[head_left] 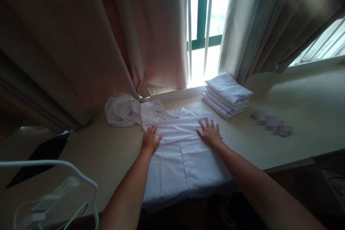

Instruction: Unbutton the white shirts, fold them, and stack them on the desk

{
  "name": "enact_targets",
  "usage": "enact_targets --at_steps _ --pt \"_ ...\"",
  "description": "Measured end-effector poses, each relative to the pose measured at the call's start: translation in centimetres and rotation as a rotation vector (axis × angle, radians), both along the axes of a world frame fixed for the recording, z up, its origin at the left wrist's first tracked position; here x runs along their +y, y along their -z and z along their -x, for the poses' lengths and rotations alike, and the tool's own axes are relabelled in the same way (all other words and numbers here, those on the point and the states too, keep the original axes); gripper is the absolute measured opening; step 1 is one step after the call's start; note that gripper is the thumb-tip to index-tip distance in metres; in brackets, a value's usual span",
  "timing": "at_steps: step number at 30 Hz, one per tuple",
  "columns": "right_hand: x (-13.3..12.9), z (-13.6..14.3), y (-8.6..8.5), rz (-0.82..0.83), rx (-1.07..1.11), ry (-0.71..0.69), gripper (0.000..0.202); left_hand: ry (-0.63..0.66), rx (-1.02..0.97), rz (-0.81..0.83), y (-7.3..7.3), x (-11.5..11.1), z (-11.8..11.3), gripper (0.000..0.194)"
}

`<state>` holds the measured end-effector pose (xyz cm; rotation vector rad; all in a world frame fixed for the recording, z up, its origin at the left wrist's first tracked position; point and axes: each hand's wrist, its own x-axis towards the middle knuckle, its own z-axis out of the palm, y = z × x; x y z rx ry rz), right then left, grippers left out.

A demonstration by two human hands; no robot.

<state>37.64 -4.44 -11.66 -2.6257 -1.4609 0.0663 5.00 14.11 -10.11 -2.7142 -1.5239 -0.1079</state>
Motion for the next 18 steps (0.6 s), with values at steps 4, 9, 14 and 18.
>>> enact_targets --at_steps 4,9,14,18 --pt "3.9 -0.9 0.5 0.001 -0.003 0.008 0.072 0.006 -0.005 0.006 1.1 4.6 -1.0 0.071" --pt "7.8 -2.7 1.3 -0.005 -0.010 -0.012 0.072 0.004 0.002 0.007 2.4 8.4 -1.9 0.074" --pt "10.0 -3.9 1.6 0.008 -0.001 -0.039 0.073 0.005 0.013 0.007 2.8 10.1 -2.5 0.075" --pt "10.9 -4.3 1.8 0.006 -0.014 -0.033 0.074 0.001 0.002 0.006 2.7 10.8 -2.9 0.074"
